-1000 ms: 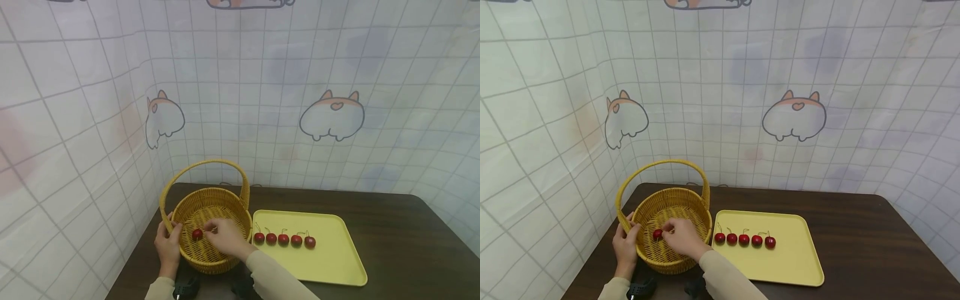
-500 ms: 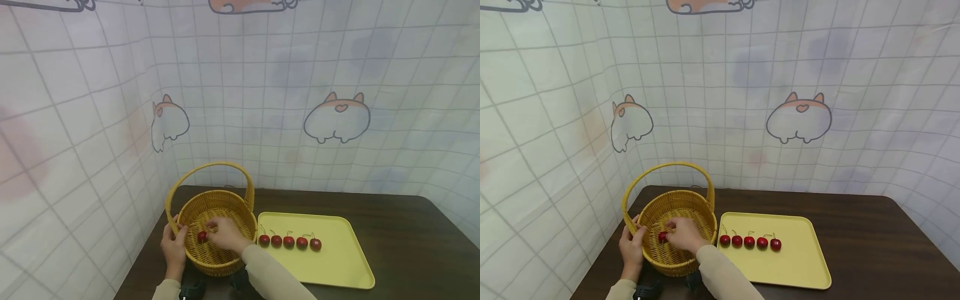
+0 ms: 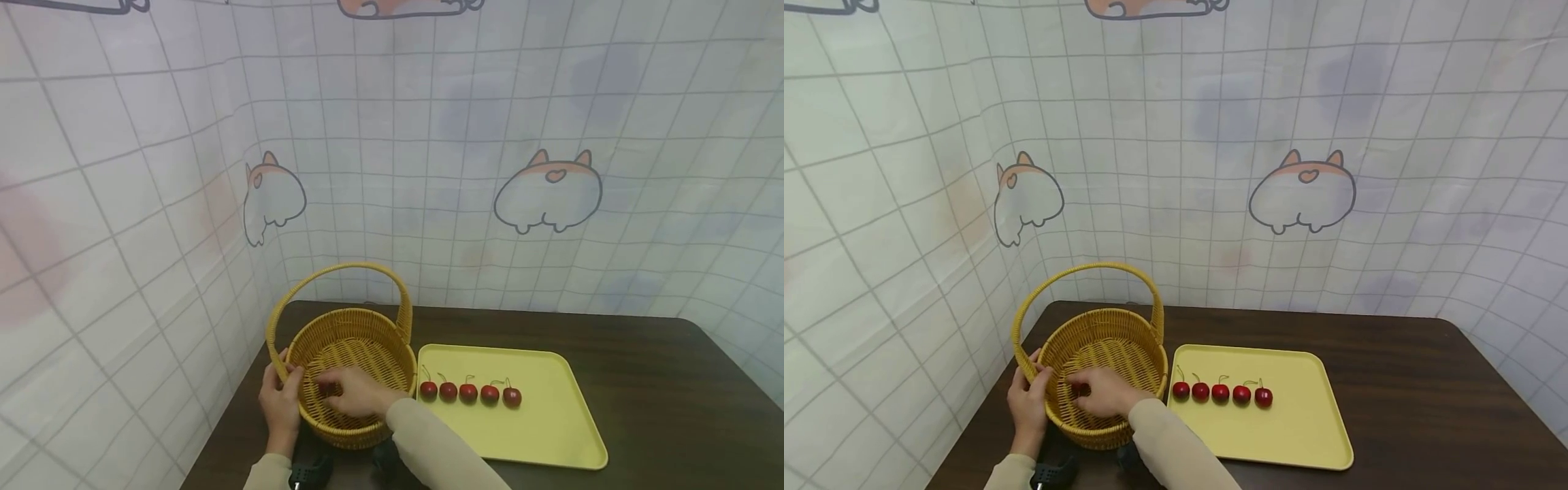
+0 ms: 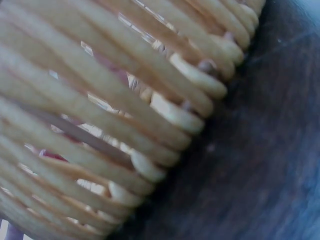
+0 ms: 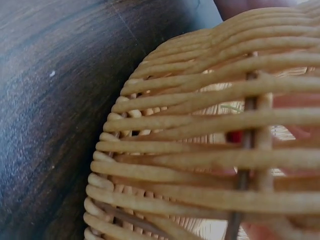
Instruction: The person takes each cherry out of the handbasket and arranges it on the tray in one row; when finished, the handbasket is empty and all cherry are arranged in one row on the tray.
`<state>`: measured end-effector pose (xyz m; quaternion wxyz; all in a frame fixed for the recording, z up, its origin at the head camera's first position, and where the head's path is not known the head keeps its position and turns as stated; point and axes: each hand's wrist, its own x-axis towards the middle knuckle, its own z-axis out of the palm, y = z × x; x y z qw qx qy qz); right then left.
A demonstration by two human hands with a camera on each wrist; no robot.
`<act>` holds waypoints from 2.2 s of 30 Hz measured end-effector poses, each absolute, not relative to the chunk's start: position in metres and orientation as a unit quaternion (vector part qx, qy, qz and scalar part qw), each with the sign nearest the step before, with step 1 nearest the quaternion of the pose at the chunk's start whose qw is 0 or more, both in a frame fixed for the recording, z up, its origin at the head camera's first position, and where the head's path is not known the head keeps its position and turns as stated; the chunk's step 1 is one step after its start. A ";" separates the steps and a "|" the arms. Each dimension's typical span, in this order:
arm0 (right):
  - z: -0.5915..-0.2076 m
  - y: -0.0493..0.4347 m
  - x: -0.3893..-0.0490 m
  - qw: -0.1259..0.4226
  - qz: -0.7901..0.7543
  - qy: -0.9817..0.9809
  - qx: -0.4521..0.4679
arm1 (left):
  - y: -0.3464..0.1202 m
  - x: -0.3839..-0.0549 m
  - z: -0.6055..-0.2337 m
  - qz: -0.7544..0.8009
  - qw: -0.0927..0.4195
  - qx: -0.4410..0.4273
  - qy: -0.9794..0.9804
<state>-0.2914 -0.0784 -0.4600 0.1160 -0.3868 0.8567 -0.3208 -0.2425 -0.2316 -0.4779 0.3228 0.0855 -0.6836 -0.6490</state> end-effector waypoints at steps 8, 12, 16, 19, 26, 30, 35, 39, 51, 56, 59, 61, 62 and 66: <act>-0.461 -0.079 -0.289 0.083 -0.309 0.885 -0.340 | -0.238 -0.253 -0.491 -0.656 0.314 0.094 -0.680; -0.461 -0.077 -0.288 0.075 -0.290 0.898 -0.323 | -0.242 -0.262 -0.505 -0.662 0.310 0.099 -0.676; -0.460 -0.077 -0.287 0.072 -0.280 0.905 -0.313 | -0.243 -0.265 -0.509 -0.662 0.308 0.103 -0.675; -0.459 -0.077 -0.287 0.065 -0.278 0.907 -0.311 | -0.242 -0.265 -0.506 -0.661 0.308 0.105 -0.676; -0.455 -0.071 -0.281 -0.011 -0.287 0.914 -0.286 | -0.234 -0.246 -0.480 -0.655 0.316 0.086 -0.681; -0.448 -0.062 -0.279 -0.019 -0.325 0.909 -0.261 | -0.231 -0.242 -0.475 -0.648 0.324 0.081 -0.684; -0.442 -0.049 -0.277 -0.023 -0.341 0.904 -0.257 | -0.231 -0.242 -0.474 -0.648 0.324 0.087 -0.684; -0.441 -0.040 -0.273 -0.049 -0.342 0.902 -0.259 | -0.232 -0.243 -0.477 -0.652 0.315 0.091 -0.684; -0.446 -0.017 -0.259 -0.084 -0.395 0.873 -0.274 | -0.242 -0.261 -0.509 -0.657 0.312 0.110 -0.677; -0.442 -0.004 -0.255 -0.081 -0.437 0.854 -0.269 | -0.242 -0.262 -0.509 -0.658 0.312 0.106 -0.677; -0.440 0.003 -0.253 -0.084 -0.453 0.847 -0.265 | -0.243 -0.264 -0.509 -0.659 0.315 0.101 -0.676; -0.439 0.008 -0.251 -0.088 -0.461 0.843 -0.263 | -0.243 -0.264 -0.508 -0.658 0.314 0.099 -0.677; -0.438 0.011 -0.251 -0.090 -0.464 0.841 -0.263 | -0.243 -0.264 -0.507 -0.658 0.312 0.099 -0.678; -0.437 0.021 -0.249 -0.094 -0.478 0.834 -0.259 | -0.239 -0.255 -0.494 -0.660 0.307 0.096 -0.679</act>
